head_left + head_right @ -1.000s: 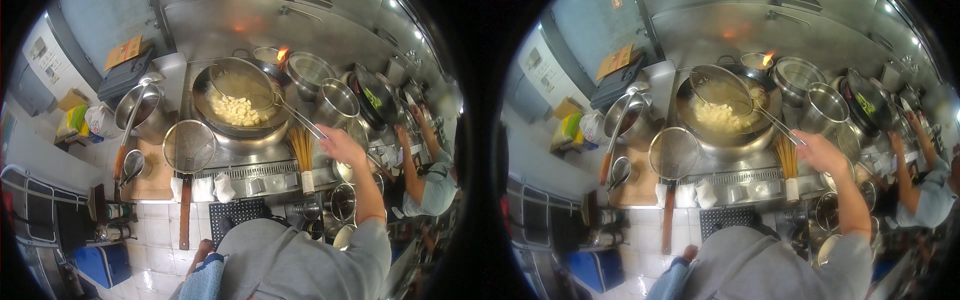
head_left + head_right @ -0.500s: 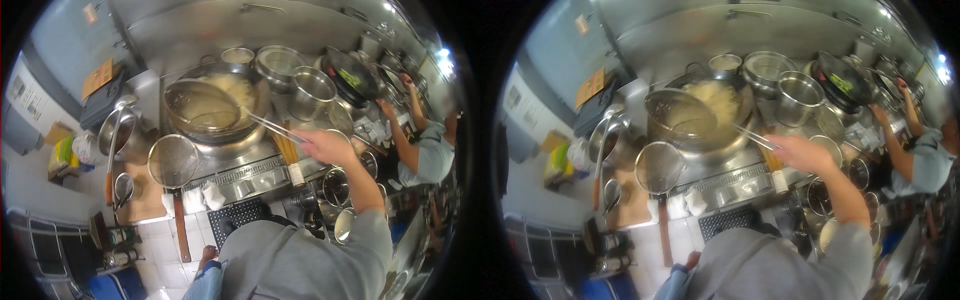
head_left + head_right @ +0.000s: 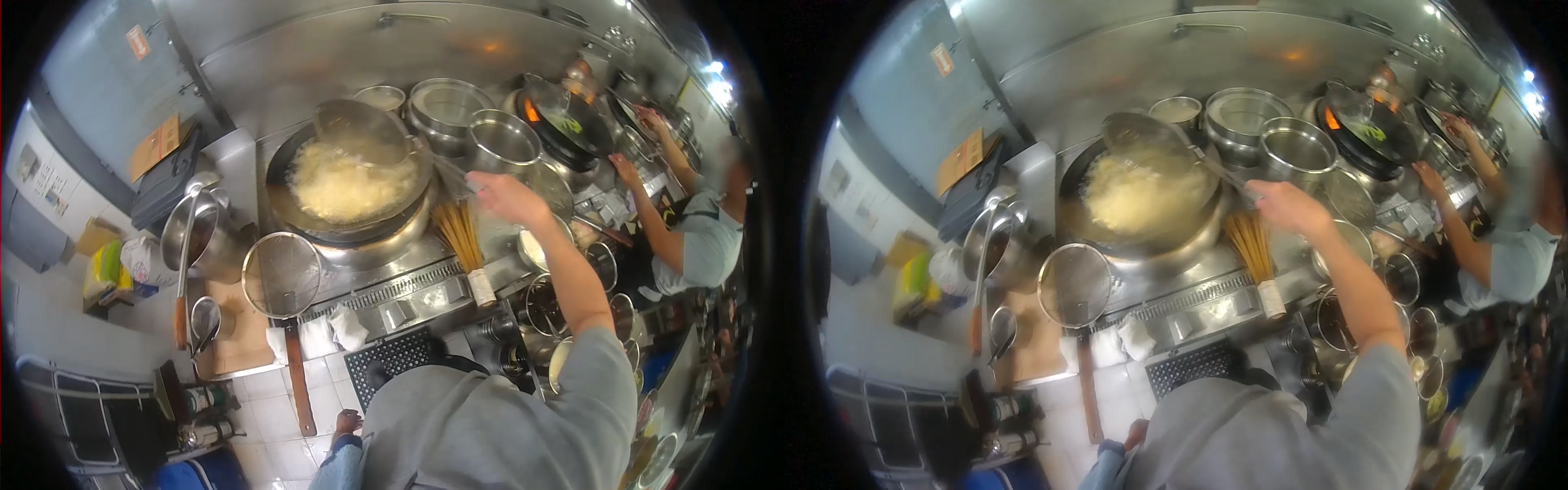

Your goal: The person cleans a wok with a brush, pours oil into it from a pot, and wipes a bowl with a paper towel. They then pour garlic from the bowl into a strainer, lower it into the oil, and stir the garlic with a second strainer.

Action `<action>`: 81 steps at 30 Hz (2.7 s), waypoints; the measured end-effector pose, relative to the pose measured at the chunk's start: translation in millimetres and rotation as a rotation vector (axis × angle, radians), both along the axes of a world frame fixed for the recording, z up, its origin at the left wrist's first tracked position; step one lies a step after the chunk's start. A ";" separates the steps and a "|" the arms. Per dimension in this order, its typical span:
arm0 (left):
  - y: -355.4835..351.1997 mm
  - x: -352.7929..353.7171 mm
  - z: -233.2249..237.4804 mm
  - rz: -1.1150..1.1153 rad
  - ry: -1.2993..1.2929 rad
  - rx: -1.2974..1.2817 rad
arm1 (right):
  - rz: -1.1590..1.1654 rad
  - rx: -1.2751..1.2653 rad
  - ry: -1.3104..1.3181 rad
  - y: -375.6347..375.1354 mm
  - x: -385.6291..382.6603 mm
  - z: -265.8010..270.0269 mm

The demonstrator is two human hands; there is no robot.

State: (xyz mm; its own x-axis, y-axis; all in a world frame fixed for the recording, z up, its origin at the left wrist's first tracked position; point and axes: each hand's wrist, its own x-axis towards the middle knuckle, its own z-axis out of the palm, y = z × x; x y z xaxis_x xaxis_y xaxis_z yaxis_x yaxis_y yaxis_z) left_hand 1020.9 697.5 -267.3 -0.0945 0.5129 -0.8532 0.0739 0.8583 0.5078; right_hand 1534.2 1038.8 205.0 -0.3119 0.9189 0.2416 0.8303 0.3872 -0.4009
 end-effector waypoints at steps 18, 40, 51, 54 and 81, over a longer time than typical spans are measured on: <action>-23.3 0.9 13.8 -0.425 0.236 0.446 | -0.079 -0.723 0.595 97.8 -10.3 -44.4; -26.8 6.6 25.4 -0.328 0.151 0.331 | 0.146 -0.948 0.604 45.7 -48.6 -8.3; -16.4 -8.6 3.0 -0.330 0.119 0.287 | 0.024 -0.680 0.251 -22.8 -49.9 52.2; -12.6 -10.7 2.3 -0.373 0.111 0.310 | -0.027 -0.545 0.178 -38.2 -49.8 59.8; -14.0 -12.9 0.6 -0.619 0.120 0.503 | -0.174 -0.300 0.188 5.0 -9.6 24.9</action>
State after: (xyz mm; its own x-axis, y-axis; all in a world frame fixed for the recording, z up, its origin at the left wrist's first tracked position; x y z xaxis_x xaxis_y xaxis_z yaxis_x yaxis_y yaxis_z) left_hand 1008.0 683.6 -266.7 0.2561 0.8223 -0.5081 0.5394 0.3147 0.7810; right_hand 1524.6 1043.8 229.9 -0.1212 0.9926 -0.0075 0.7747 0.0898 -0.6259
